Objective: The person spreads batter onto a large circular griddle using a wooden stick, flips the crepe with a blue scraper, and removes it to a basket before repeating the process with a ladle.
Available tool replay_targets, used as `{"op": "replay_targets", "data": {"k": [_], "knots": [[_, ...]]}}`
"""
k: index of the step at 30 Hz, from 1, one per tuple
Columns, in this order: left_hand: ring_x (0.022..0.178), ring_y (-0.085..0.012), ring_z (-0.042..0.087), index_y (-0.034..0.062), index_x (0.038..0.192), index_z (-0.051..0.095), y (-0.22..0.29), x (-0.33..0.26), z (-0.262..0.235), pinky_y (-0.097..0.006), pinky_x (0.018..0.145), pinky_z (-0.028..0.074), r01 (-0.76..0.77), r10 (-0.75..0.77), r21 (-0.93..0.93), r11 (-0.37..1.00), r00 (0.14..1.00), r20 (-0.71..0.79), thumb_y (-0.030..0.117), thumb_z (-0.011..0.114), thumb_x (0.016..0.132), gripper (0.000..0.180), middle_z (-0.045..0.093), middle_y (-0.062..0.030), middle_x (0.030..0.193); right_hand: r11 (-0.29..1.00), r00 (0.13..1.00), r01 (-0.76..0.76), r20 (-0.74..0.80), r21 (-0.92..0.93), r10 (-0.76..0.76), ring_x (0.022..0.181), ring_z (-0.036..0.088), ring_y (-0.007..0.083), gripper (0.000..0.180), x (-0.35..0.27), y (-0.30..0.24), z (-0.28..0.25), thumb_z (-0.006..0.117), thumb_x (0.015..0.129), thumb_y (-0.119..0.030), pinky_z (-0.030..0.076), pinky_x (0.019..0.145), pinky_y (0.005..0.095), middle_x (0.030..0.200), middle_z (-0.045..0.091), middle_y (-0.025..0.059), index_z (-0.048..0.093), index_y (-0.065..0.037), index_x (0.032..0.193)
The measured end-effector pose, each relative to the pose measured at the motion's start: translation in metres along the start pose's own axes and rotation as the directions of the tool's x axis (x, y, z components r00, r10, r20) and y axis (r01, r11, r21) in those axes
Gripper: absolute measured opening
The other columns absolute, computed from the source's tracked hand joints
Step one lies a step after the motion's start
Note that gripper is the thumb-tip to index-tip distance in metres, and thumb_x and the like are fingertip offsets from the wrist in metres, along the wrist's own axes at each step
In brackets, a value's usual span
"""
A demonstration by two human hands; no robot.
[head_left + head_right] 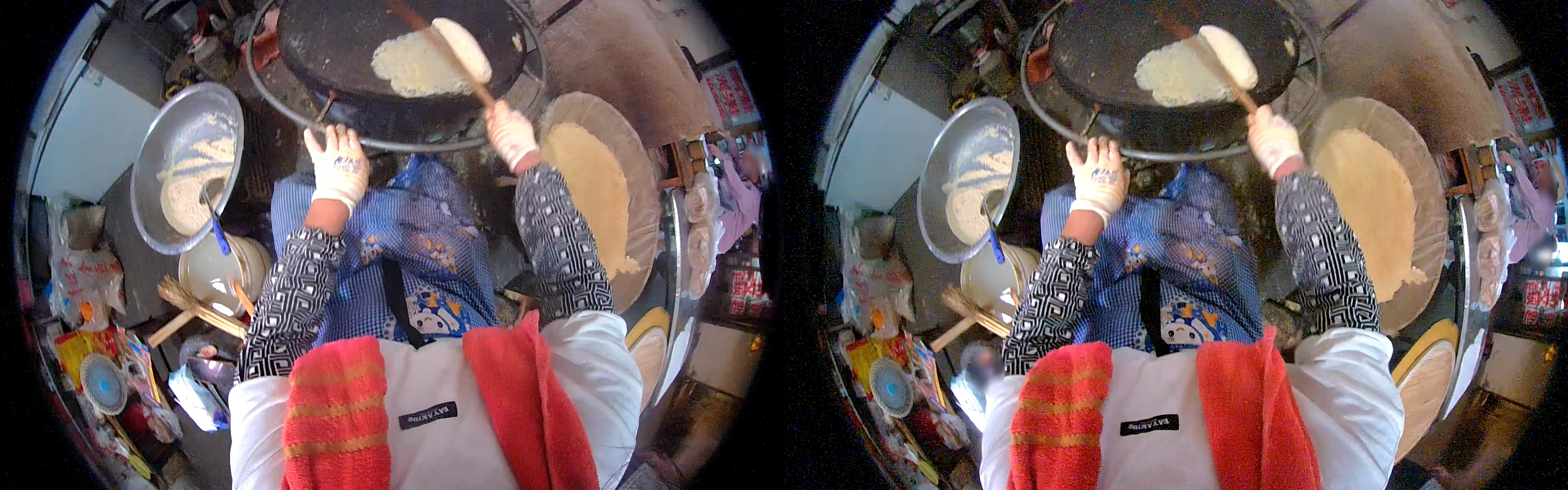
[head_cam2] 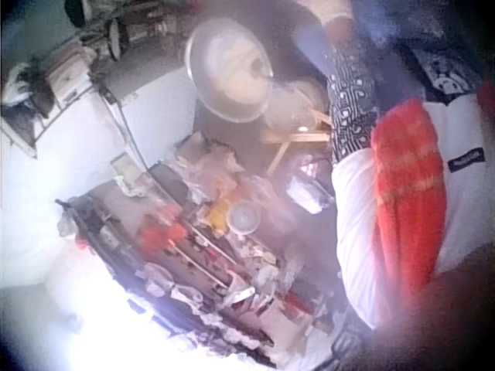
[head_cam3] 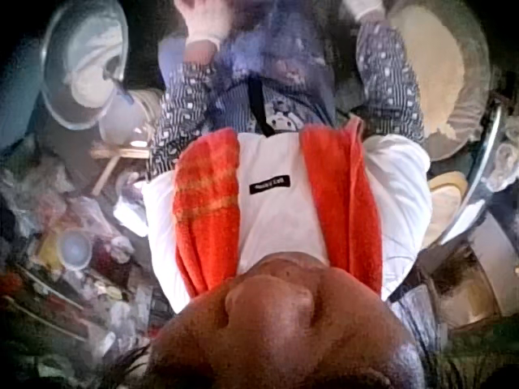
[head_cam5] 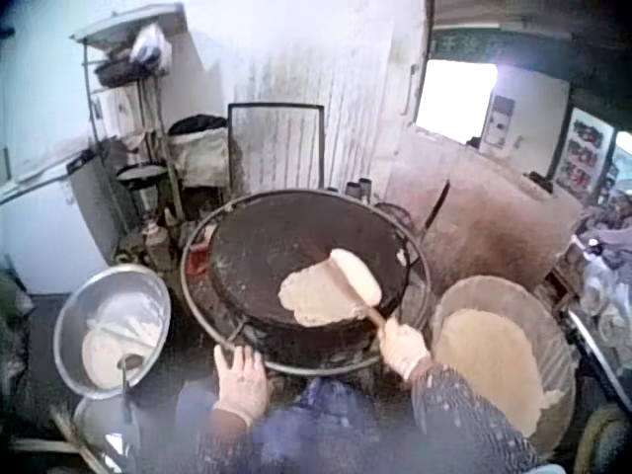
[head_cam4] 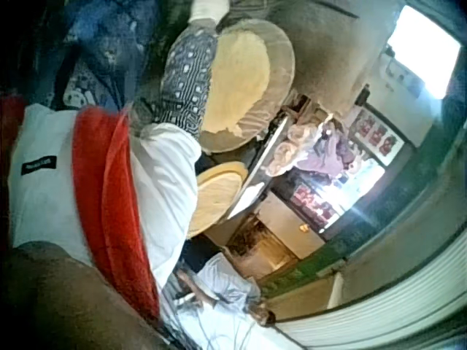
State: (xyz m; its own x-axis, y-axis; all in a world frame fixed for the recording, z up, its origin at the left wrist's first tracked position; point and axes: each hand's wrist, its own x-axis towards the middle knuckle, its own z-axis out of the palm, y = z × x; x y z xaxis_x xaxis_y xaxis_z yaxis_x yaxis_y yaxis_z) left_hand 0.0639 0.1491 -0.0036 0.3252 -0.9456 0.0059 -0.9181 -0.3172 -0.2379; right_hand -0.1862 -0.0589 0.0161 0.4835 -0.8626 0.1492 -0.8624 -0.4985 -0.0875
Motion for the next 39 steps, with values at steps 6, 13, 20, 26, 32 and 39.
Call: {"op": "replay_targets", "data": {"k": [6,13,20,26,32,39], "knots": [[0.140,-0.0315,0.035,0.0018,0.139,0.045,-0.012,0.008,0.002,-0.070,0.110,0.007,0.029,-0.029,0.012,1.000,0.999,0.041,0.037,0.050,0.090,0.060,0.043,-0.0142,0.147,0.987,0.986,-0.160,0.054,-0.003,0.160,0.083,0.066,0.0406,0.030,0.016,0.027,0.010,0.043,0.098,-0.027,0.051,0.077,0.0503,0.087,0.068,0.0243,0.058,-0.001,0.097],[0.140,-0.0299,0.033,0.0041,0.140,0.044,-0.034,0.018,0.013,-0.069,0.110,0.009,0.137,-0.137,-0.014,0.990,0.990,0.027,0.032,0.055,0.088,0.060,0.039,-0.0123,0.150,0.997,0.996,-0.068,0.058,-0.046,0.071,0.065,0.067,0.0366,0.026,-0.009,0.015,0.012,0.048,0.096,-0.028,0.053,0.062,0.0501,0.069,0.066,0.0201,0.056,-0.004,0.095],[0.139,-0.0344,0.031,0.0079,0.139,0.045,-0.021,0.010,-0.014,-0.071,0.107,0.016,0.104,-0.107,-0.114,0.988,0.994,-0.024,0.027,0.060,0.082,0.062,0.035,-0.0159,0.149,0.995,0.992,0.062,0.113,-0.079,-0.052,0.082,0.065,0.0419,0.029,-0.007,0.001,-0.005,0.047,0.097,-0.032,0.051,0.075,0.0518,0.084,0.067,0.0251,0.053,-0.003,0.098],[0.139,-0.0345,0.033,-0.0031,0.139,0.042,0.058,-0.019,-0.002,-0.070,0.110,0.009,-0.141,0.131,-0.101,0.985,0.986,-0.104,0.031,0.051,0.088,0.062,0.042,-0.0193,0.145,0.999,0.999,-0.036,0.012,-0.003,0.036,0.076,0.066,0.0406,0.030,0.017,0.020,0.017,0.045,0.098,-0.028,0.052,0.070,0.0507,0.084,0.067,0.0255,0.057,-0.001,0.097],[0.139,-0.0318,0.033,-0.0010,0.139,0.045,0.042,-0.012,-0.001,-0.068,0.112,0.009,-0.120,0.118,-0.019,0.993,0.989,-0.086,0.029,0.045,0.092,0.055,0.043,-0.0164,0.145,0.939,0.994,-0.098,0.077,0.330,0.077,0.073,0.066,0.0371,0.026,-0.007,0.050,0.043,0.047,0.099,-0.026,0.052,0.065,0.0489,0.080,0.066,0.0223,0.056,-0.001,0.096],[0.138,-0.0310,0.035,0.0001,0.137,0.046,0.020,-0.005,0.003,-0.072,0.109,0.006,-0.075,0.075,0.014,0.997,0.996,-0.043,0.037,0.049,0.090,0.060,0.043,-0.0151,0.146,0.994,0.989,0.018,0.147,0.111,-0.034,0.082,0.065,0.0431,0.032,0.012,0.046,0.020,0.045,0.098,-0.033,0.051,0.076,0.0511,0.087,0.067,0.0248,0.058,-0.004,0.100]]}}
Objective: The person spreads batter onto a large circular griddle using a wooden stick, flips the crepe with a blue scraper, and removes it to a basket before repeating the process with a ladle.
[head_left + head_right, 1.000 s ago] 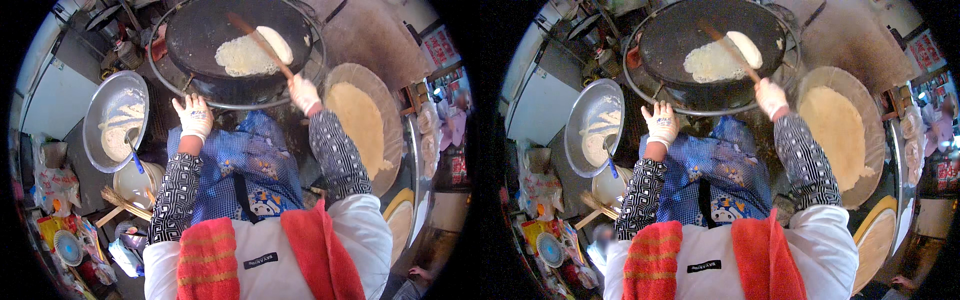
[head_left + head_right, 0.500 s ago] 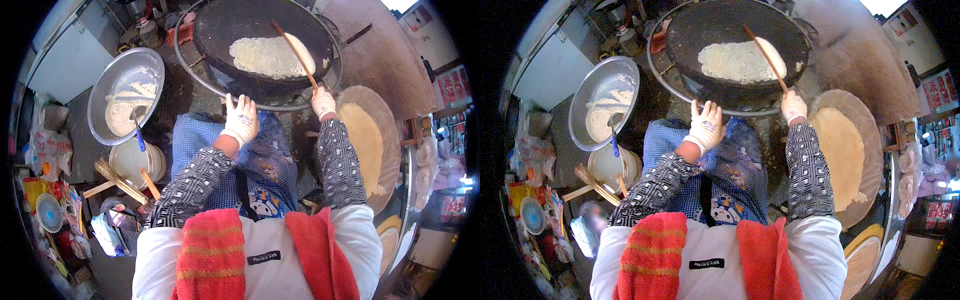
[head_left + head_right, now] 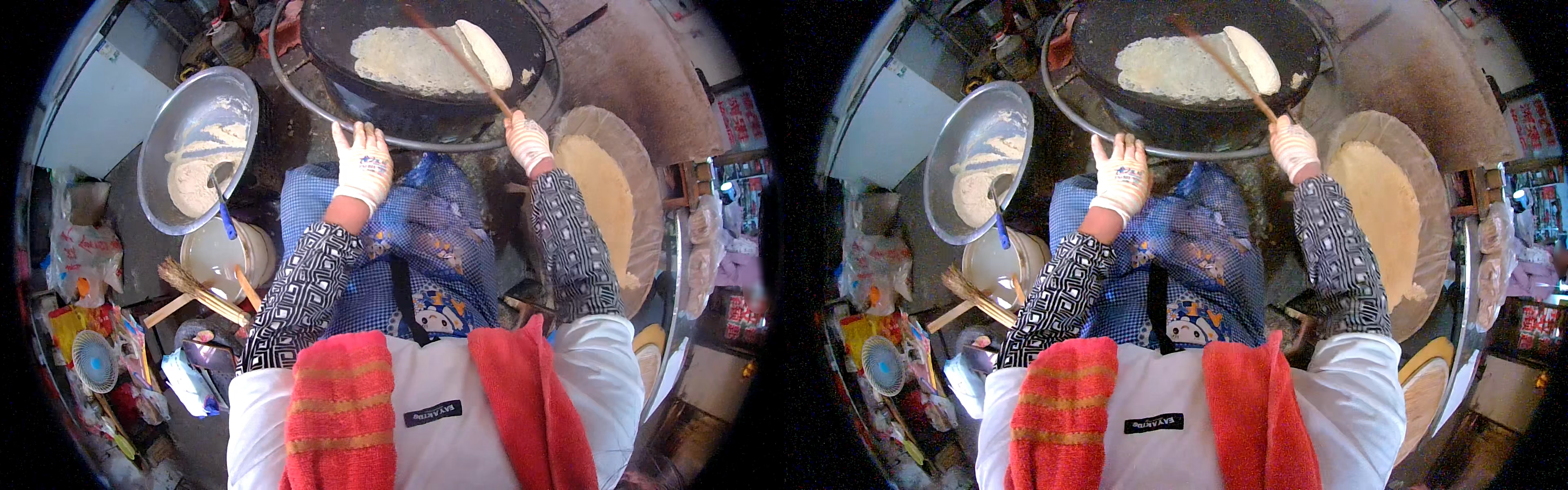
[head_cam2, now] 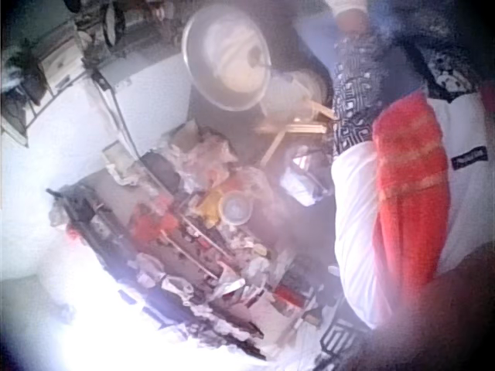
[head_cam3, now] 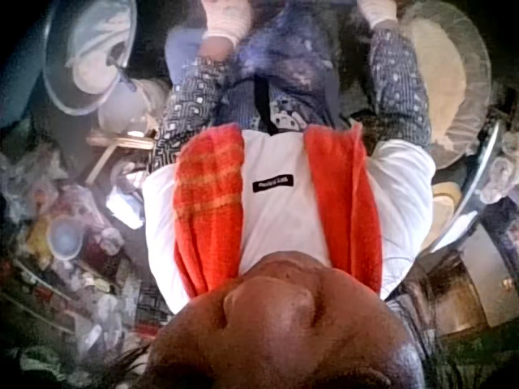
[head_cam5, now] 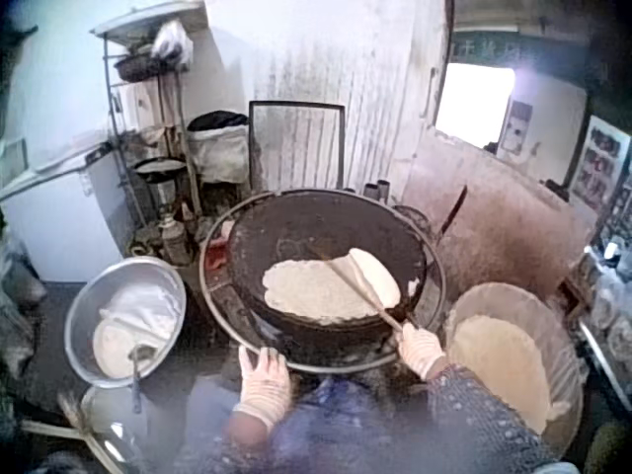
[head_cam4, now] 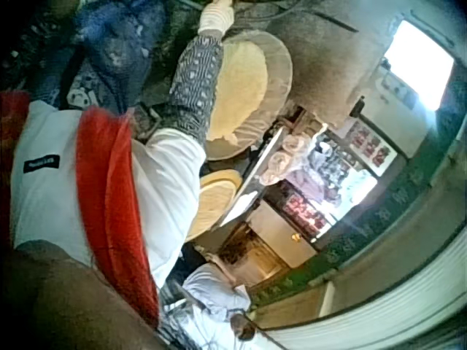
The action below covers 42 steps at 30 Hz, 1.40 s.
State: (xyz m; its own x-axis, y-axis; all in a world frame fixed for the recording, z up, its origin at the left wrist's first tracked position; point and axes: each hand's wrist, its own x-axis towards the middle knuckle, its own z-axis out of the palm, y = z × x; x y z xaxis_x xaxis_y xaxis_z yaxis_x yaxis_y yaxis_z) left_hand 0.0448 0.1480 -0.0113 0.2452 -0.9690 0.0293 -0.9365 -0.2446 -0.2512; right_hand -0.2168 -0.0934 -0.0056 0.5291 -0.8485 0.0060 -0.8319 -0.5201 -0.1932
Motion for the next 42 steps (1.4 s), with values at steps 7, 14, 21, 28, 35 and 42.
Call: {"op": "replay_targets", "data": {"k": [7,14,21,28,35,42], "knots": [[0.135,-0.0301,0.041,0.0015,0.136,0.048,-0.028,0.002,-0.001,-0.073,0.108,0.009,0.090,-0.090,-0.026,0.996,0.996,0.029,0.039,0.054,0.088,0.061,0.048,-0.0143,0.144,0.997,0.990,-0.020,-0.138,-0.072,0.010,0.078,0.065,0.0425,0.029,0.004,-0.028,-0.010,0.048,0.096,-0.032,0.052,0.070,0.0529,0.081,0.066,0.0243,0.057,-0.005,0.099],[0.134,-0.0266,0.042,0.0048,0.134,0.050,-0.051,0.011,0.000,-0.072,0.108,0.011,0.164,-0.164,0.013,0.986,0.984,0.068,0.037,0.054,0.089,0.055,0.048,-0.0119,0.143,0.981,0.986,-0.155,-0.080,-0.114,0.147,0.087,0.064,0.0407,0.030,-0.004,0.000,-0.018,0.043,0.098,-0.032,0.050,0.075,0.0501,0.090,0.066,0.0252,0.057,-0.006,0.096],[0.135,-0.0261,0.041,0.0055,0.136,0.050,-0.082,0.029,0.010,-0.071,0.108,0.013,0.223,-0.224,0.023,0.975,0.966,0.129,0.032,0.048,0.093,0.051,0.044,-0.0092,0.147,0.978,0.986,-0.156,-0.079,-0.142,0.146,0.081,0.066,0.0413,0.037,0.007,-0.001,-0.008,0.034,0.102,-0.034,0.052,0.073,0.0520,0.090,0.067,0.0250,0.057,-0.005,0.102],[0.131,-0.0262,0.043,0.0047,0.134,0.050,-0.018,0.003,-0.035,-0.070,0.108,0.015,-0.013,0.033,-0.230,0.973,0.996,0.083,0.040,0.054,0.087,0.059,0.047,-0.0117,0.141,0.981,0.996,-0.087,0.018,-0.171,0.092,0.072,0.067,0.0360,0.029,-0.023,-0.031,-0.008,0.042,0.100,-0.030,0.054,0.066,0.0496,0.080,0.067,0.0191,0.053,-0.004,0.100],[0.139,-0.0330,0.035,-0.0025,0.139,0.044,0.001,-0.004,-0.008,-0.072,0.110,0.008,-0.022,0.020,-0.111,0.994,1.000,-0.013,0.020,0.039,0.094,0.050,0.043,-0.0173,0.146,0.979,0.993,0.022,-0.111,-0.203,-0.045,0.079,0.064,0.0459,0.030,-0.006,-0.023,-0.010,0.045,0.098,-0.033,0.050,0.073,0.0548,0.082,0.066,0.0251,0.055,-0.005,0.093],[0.132,-0.0297,0.043,0.0005,0.129,0.054,-0.022,0.001,0.010,-0.071,0.108,0.013,0.047,-0.050,-0.037,0.998,0.993,-0.106,0.031,0.054,0.088,0.051,0.052,-0.0158,0.135,0.985,0.984,-0.160,0.066,-0.063,0.164,0.093,0.062,0.0460,0.036,0.017,-0.047,-0.037,0.041,0.099,-0.034,0.049,0.081,0.0536,0.092,0.066,0.0271,0.058,-0.003,0.103]]}}
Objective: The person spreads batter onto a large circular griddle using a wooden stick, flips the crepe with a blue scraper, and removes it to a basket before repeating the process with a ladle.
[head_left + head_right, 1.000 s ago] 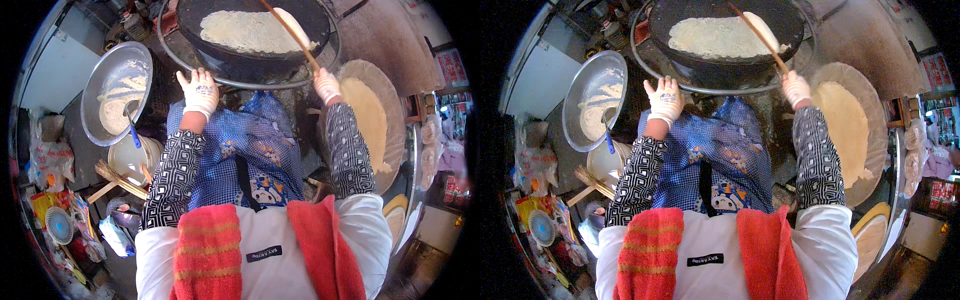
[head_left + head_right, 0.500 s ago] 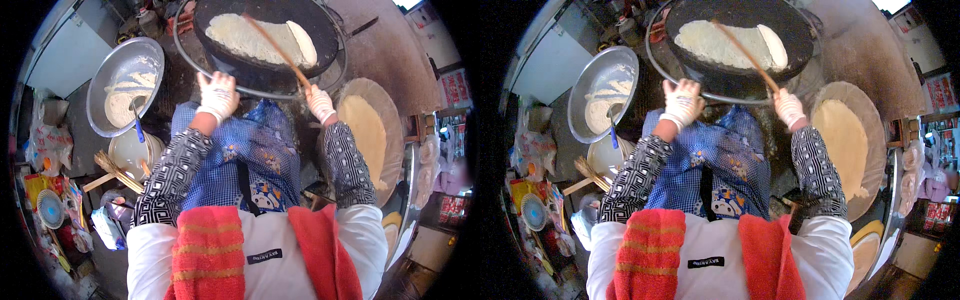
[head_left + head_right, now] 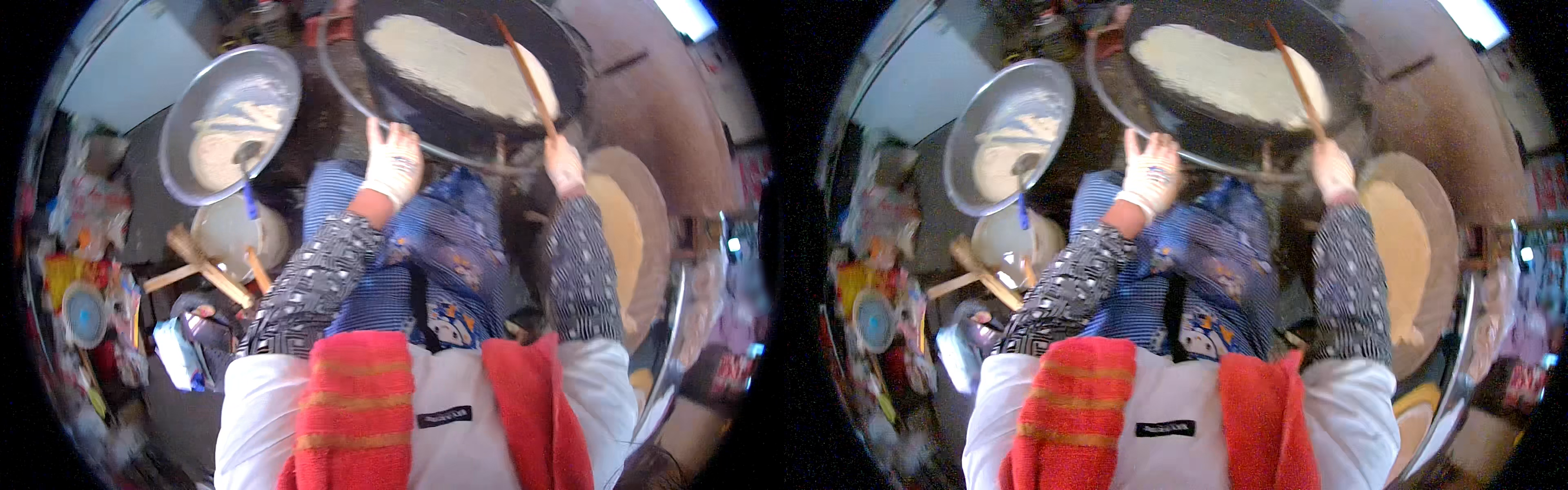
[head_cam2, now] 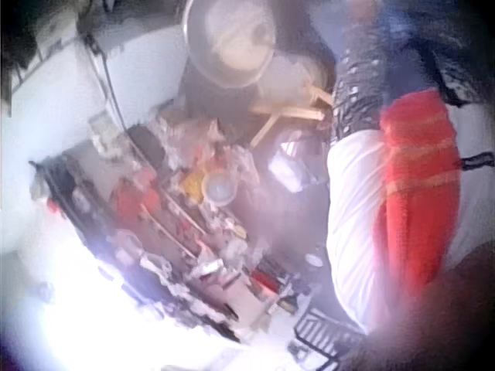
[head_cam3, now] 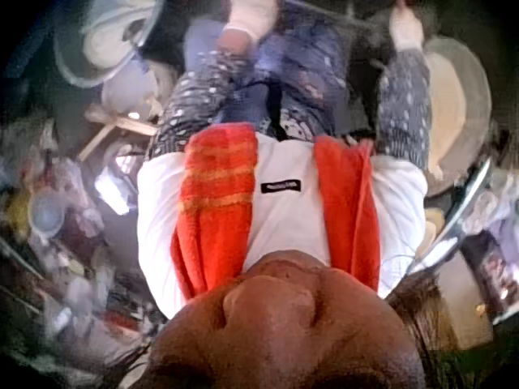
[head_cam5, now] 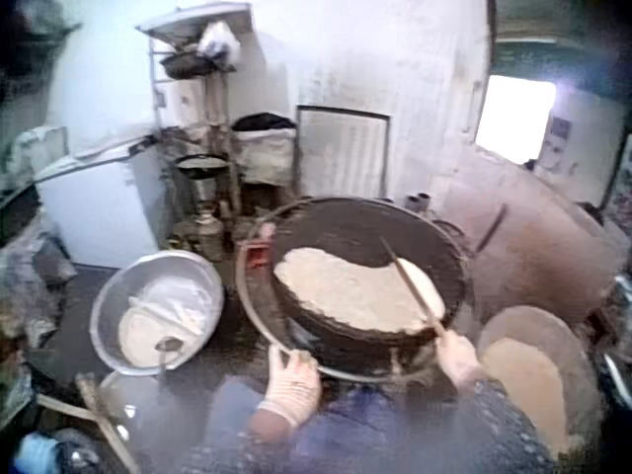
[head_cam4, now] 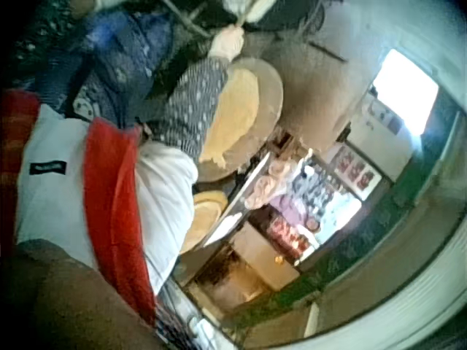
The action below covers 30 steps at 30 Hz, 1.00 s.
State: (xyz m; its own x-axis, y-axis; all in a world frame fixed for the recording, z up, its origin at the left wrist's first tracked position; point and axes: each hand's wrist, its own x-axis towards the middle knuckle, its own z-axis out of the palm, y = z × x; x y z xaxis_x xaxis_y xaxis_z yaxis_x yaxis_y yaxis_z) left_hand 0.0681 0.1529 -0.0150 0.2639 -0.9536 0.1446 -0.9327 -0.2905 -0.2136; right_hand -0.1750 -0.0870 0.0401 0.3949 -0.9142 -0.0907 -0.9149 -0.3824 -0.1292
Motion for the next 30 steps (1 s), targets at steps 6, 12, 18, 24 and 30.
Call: {"op": "replay_targets", "data": {"k": [6,12,18,24,30], "knots": [[0.120,-0.0317,0.049,-0.0011,0.113,0.063,-0.012,0.005,-0.022,-0.074,0.107,0.016,0.054,-0.050,-0.084,0.995,0.998,0.047,0.015,0.048,0.090,0.032,0.060,-0.0180,0.116,0.996,0.991,0.039,-0.124,-0.075,-0.048,0.084,0.064,0.0423,0.030,0.018,0.070,0.040,0.044,0.099,-0.031,0.050,0.072,0.0506,0.090,0.066,0.0245,0.053,-0.006,0.111],[0.126,-0.0343,0.047,-0.0036,0.121,0.059,-0.027,0.009,-0.014,-0.075,0.109,0.012,0.091,-0.084,-0.111,0.990,0.995,0.060,0.012,0.043,0.092,0.037,0.056,-0.0202,0.130,0.960,0.968,0.101,-0.197,-0.259,-0.155,0.079,0.062,0.0479,0.033,0.018,0.087,0.068,0.046,0.098,-0.036,0.048,0.066,0.0566,0.082,0.065,0.0283,0.053,-0.005,0.107],[0.125,-0.0297,0.048,-0.0009,0.116,0.062,-0.047,0.020,-0.006,-0.074,0.108,0.012,0.208,-0.203,-0.126,0.970,0.978,0.051,0.012,0.048,0.090,0.032,0.058,-0.0150,0.127,0.981,0.954,0.170,-0.235,-0.096,-0.188,0.071,0.060,0.0455,0.024,0.021,0.072,0.045,0.047,0.099,-0.030,0.045,0.059,0.0539,0.072,0.062,0.0236,0.054,-0.007,0.097],[0.116,-0.0278,0.054,0.0043,0.117,0.064,-0.079,0.034,-0.047,-0.067,0.107,0.019,0.222,-0.194,-0.086,0.971,0.948,0.251,0.036,0.069,0.080,0.049,0.063,-0.0107,0.119,1.000,0.997,-0.011,-0.072,-0.013,0.010,0.087,0.064,0.0439,0.038,0.011,0.033,0.013,0.042,0.097,-0.034,0.052,0.073,0.0525,0.091,0.066,0.0258,0.062,-0.003,0.104],[0.131,-0.0238,0.041,0.0085,0.124,0.056,-0.007,0.024,-0.047,-0.069,0.109,0.017,0.012,0.025,-0.233,0.972,0.987,0.156,0.041,0.059,0.087,0.050,0.053,-0.0095,0.131,0.939,0.935,0.313,-0.129,-0.143,-0.332,0.074,0.065,0.0425,0.029,-0.034,0.018,0.056,0.048,0.097,-0.032,0.053,0.064,0.0514,0.076,0.065,0.0261,0.054,-0.004,0.093]]}}
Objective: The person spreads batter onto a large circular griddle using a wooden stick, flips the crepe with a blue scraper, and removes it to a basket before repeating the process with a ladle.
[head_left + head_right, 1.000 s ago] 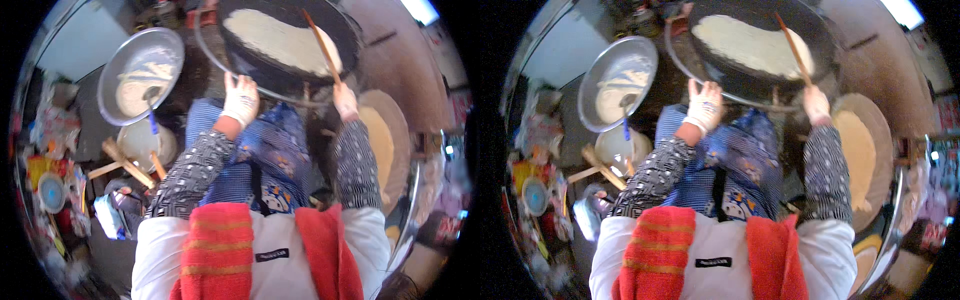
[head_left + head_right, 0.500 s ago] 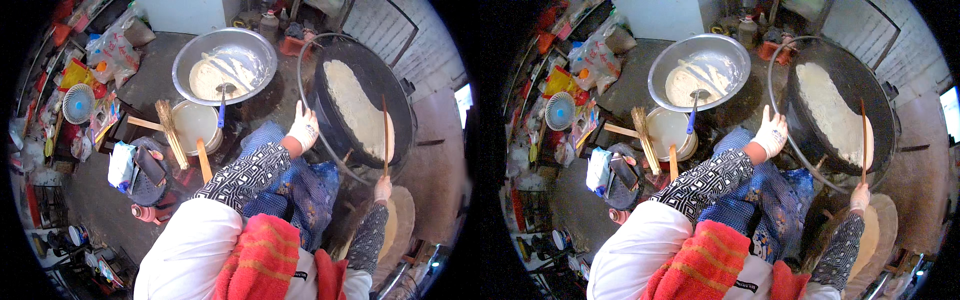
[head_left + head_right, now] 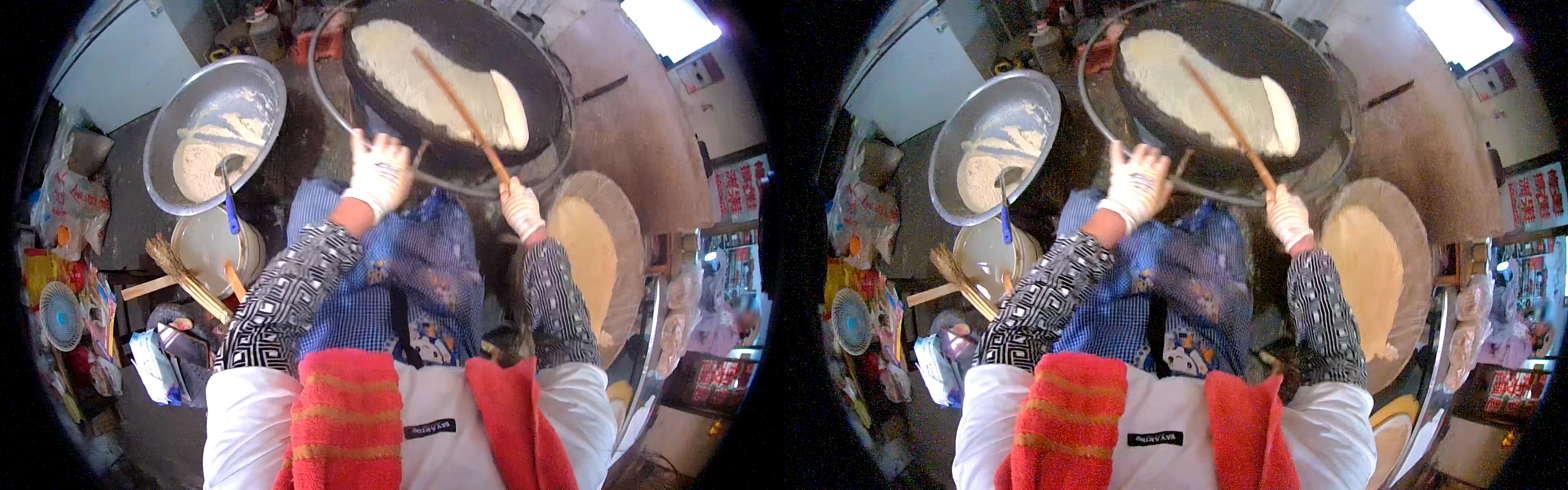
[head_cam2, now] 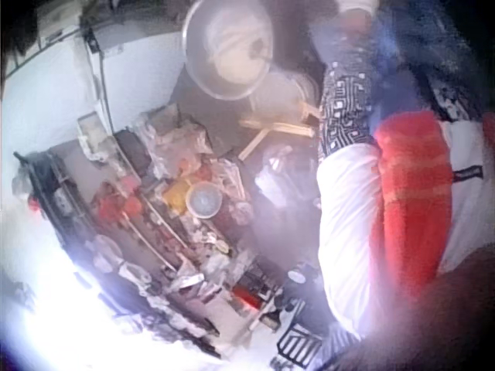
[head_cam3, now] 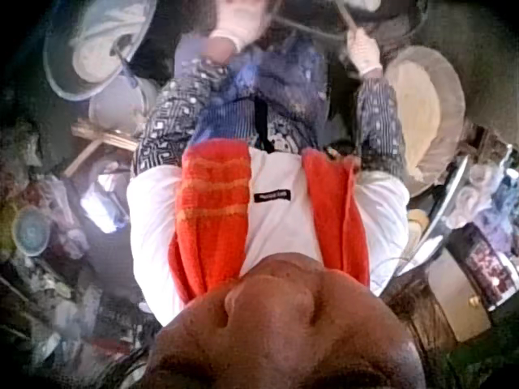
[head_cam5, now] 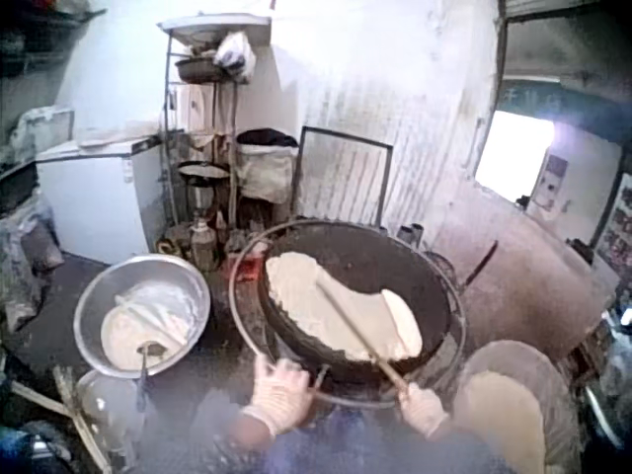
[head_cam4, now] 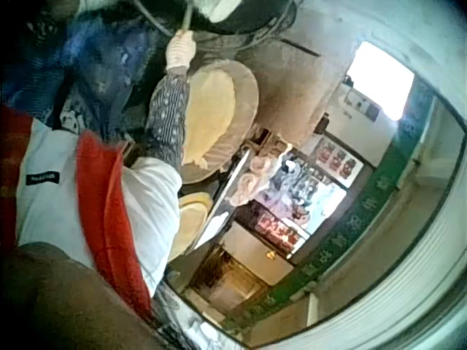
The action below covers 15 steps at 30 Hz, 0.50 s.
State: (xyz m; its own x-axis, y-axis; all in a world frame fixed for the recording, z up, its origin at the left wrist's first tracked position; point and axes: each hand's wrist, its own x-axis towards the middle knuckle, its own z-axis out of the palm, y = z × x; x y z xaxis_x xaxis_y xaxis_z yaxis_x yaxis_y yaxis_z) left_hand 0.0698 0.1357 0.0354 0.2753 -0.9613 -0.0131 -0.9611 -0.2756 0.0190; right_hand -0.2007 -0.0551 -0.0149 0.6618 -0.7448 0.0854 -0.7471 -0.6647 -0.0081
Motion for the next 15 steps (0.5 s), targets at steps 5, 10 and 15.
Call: {"op": "replay_targets", "data": {"k": [5,10,15], "knots": [[0.136,-0.0316,0.035,-0.0011,0.142,0.041,0.064,-0.023,0.037,-0.069,0.111,0.009,-0.119,0.132,0.237,0.964,0.990,-0.040,0.035,0.048,0.092,0.062,0.042,-0.0145,0.145,0.957,0.957,-0.290,-0.014,-0.008,0.290,0.078,0.066,0.0402,0.038,0.020,0.027,-0.029,0.040,0.101,-0.033,0.053,0.067,0.0501,0.081,0.066,0.0258,0.059,-0.001,0.094],[0.140,-0.0301,0.032,-0.0011,0.144,0.038,0.045,-0.026,0.047,-0.068,0.112,0.007,-0.104,0.116,0.238,0.966,0.992,-0.038,0.018,0.037,0.095,0.052,0.037,-0.0144,0.150,0.998,0.998,0.053,-0.033,0.022,-0.052,0.065,0.064,0.0386,0.026,-0.027,-0.051,-0.036,0.051,0.096,-0.029,0.052,0.059,0.0482,0.069,0.064,0.0199,0.057,-0.004,0.087],[0.139,-0.0291,0.035,-0.0004,0.142,0.041,0.030,-0.022,0.051,-0.069,0.111,0.009,-0.093,0.122,0.299,0.950,0.989,-0.080,0.026,0.043,0.093,0.055,0.042,-0.0142,0.147,0.947,0.955,-0.297,0.060,0.121,0.291,0.076,0.065,0.0404,0.029,-0.011,0.007,-0.017,0.046,0.098,-0.029,0.052,0.067,0.0490,0.083,0.067,0.0221,0.058,-0.004,0.094]]}}
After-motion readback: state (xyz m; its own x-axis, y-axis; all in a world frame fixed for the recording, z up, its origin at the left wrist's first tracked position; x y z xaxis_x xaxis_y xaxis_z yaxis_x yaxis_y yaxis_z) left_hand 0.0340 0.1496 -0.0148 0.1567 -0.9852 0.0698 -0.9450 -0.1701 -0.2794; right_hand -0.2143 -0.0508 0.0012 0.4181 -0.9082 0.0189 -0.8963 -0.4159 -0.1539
